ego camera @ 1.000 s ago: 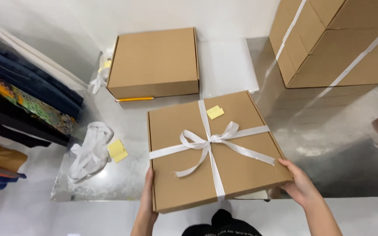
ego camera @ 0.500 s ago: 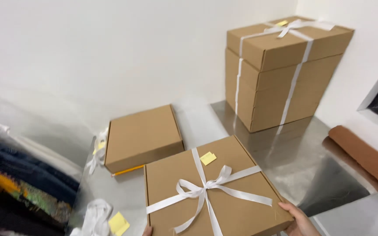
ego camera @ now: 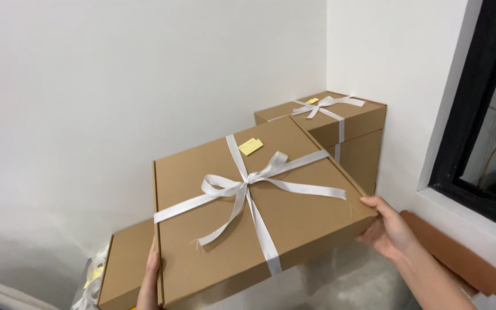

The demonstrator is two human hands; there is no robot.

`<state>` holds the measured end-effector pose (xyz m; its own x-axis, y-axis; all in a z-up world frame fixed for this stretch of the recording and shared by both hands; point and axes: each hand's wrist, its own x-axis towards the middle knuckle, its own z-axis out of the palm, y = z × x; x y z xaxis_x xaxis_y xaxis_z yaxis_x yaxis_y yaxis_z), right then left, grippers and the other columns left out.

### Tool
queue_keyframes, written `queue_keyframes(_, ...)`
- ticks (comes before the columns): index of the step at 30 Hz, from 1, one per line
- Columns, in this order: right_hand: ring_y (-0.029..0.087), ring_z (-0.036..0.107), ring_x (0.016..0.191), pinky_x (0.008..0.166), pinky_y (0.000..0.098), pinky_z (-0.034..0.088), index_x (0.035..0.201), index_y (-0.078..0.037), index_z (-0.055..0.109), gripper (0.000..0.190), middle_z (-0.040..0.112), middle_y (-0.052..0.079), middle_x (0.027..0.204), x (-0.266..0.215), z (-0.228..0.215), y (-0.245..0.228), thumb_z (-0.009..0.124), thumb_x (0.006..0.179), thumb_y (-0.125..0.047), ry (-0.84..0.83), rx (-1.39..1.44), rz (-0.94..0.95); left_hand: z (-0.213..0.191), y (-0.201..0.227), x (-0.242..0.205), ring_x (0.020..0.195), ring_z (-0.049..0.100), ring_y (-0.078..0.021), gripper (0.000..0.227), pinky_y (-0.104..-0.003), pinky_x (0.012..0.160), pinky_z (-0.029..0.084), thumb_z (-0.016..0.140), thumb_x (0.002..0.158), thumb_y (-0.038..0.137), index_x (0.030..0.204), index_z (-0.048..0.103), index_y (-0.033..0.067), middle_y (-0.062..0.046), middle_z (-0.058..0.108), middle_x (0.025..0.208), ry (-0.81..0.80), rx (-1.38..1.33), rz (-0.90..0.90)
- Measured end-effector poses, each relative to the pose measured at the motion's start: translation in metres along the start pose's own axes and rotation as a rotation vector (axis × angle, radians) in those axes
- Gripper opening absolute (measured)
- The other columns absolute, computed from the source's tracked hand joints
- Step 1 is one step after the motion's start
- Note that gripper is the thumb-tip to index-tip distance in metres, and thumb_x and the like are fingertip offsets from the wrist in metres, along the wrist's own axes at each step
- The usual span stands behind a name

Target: Packaging items by tying ribbons on boxes, writing notes, and bagging products for shipment.

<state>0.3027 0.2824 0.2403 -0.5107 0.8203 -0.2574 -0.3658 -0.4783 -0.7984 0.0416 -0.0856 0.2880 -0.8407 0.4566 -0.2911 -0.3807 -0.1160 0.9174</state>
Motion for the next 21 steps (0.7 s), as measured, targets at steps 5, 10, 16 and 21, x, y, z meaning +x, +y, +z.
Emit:
queue_keyframes(5, 0.02, 0.06, 0.104, 0.086, 0.047, 0.046, 0.124, -0.022, 0.063, 0.033, 0.066, 0.0, 0.115, 0.058, -0.002, -0.082, 0.061, 0.092, -0.032, 0.014, 0.024, -0.028, 0.139, 0.054, 0.017, 0.14, 0.056, -0.0237, 0.06, -0.048, 0.113, 0.043, 0.039, 0.101, 0.046, 0.159, 0.052, 0.0367, 0.001, 0.061, 0.154, -0.04, -0.185, -0.01)
queue_keyframes(10, 0.019, 0.055, 0.102, 0.082, 0.0446, 0.043, 0.119, -0.025, 0.06, 0.029, 0.06, -0.002, 0.113, 0.114, -0.016, -0.157, 0.06, 0.093, -0.035, 0.044, -0.008, -0.098, 0.233, 0.045, 0.081, 0.14, 0.053, -0.0136, 0.065, -0.034, 0.114, 0.041, 0.036, 0.101, 0.042, 0.16, 0.053, 0.0213, 0.002, 0.06, 0.156, -0.299, -0.126, 0.322)
queue_keyframes(16, 0.02, 0.055, 0.104, 0.089, 0.047, 0.046, 0.115, -0.026, 0.059, 0.027, 0.06, -0.003, 0.114, 0.195, -0.039, -0.218, 0.061, 0.089, -0.035, 0.071, -0.023, -0.088, 0.336, 0.041, 0.107, 0.142, 0.054, -0.0125, 0.069, -0.038, 0.112, 0.044, 0.037, 0.095, 0.051, 0.16, 0.051, 0.0332, 0.008, 0.059, 0.157, -0.271, -0.072, 0.24)
queue_keyframes(21, 0.02, 0.054, 0.1, 0.088, 0.0488, 0.043, 0.112, -0.029, 0.058, 0.028, 0.057, -0.005, 0.109, 0.284, -0.058, -0.247, 0.061, 0.087, -0.04, 0.02, -0.041, -0.047, 0.38, 0.026, 0.158, 0.155, 0.041, -0.0076, 0.084, -0.037, 0.125, 0.035, 0.027, 0.09, 0.064, 0.166, 0.037, 0.03, 0.01, 0.046, 0.17, -0.372, 0.035, 0.458)
